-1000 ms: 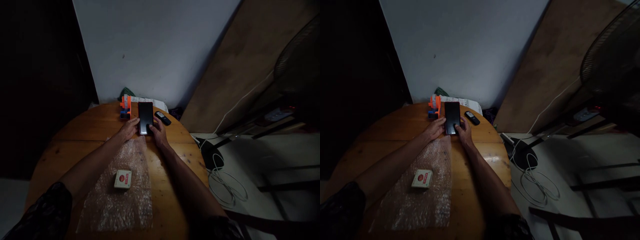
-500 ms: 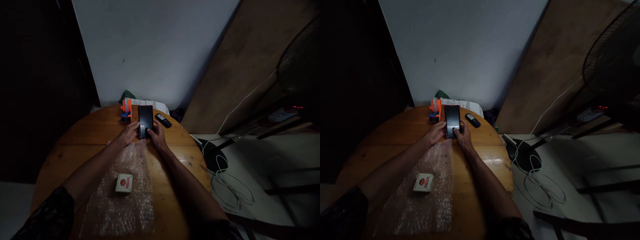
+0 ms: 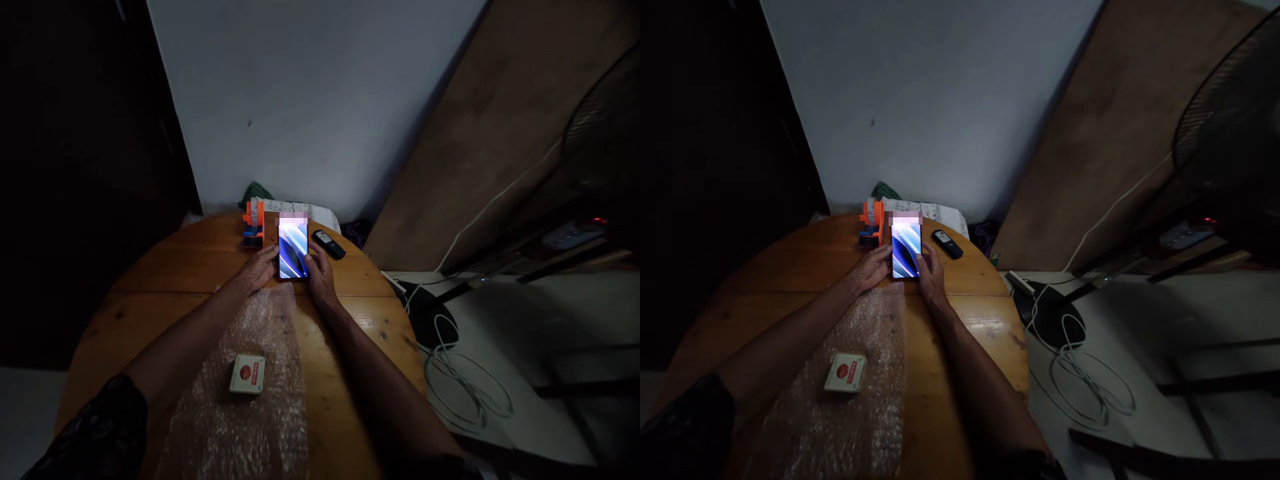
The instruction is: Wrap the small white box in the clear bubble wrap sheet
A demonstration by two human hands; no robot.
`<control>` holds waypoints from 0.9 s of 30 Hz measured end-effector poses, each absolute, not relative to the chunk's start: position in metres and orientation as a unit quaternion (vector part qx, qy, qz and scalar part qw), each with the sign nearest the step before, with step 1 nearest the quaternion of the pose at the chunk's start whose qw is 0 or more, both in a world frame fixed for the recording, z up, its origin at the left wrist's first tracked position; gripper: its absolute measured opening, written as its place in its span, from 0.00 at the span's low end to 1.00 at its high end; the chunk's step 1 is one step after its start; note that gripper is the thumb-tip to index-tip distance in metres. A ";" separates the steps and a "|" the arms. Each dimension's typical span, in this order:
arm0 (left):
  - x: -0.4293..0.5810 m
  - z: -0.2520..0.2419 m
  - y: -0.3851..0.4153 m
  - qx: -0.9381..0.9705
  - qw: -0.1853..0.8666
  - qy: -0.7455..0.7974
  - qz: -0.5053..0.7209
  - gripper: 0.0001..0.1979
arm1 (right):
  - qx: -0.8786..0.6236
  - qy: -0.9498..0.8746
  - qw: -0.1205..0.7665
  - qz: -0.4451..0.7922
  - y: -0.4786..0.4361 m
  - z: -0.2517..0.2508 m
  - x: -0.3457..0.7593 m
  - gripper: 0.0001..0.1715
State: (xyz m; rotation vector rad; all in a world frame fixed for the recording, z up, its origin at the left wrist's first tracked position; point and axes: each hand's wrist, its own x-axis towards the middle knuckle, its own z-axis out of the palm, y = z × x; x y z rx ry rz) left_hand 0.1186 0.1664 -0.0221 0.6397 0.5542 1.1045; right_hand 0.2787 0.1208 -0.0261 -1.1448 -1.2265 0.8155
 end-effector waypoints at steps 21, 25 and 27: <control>0.120 -0.024 0.164 0.307 0.773 0.222 0.508 0.07 | -0.473 -0.522 0.633 0.321 0.128 -0.034 0.285 0.23; 0.120 -0.023 0.163 0.308 0.773 0.223 0.508 0.07 | -0.465 -0.516 0.641 0.327 0.129 -0.034 0.285 0.23; 0.120 -0.024 0.163 0.302 0.773 0.227 0.510 0.07 | -0.460 -0.509 0.642 0.342 0.128 -0.033 0.285 0.23</control>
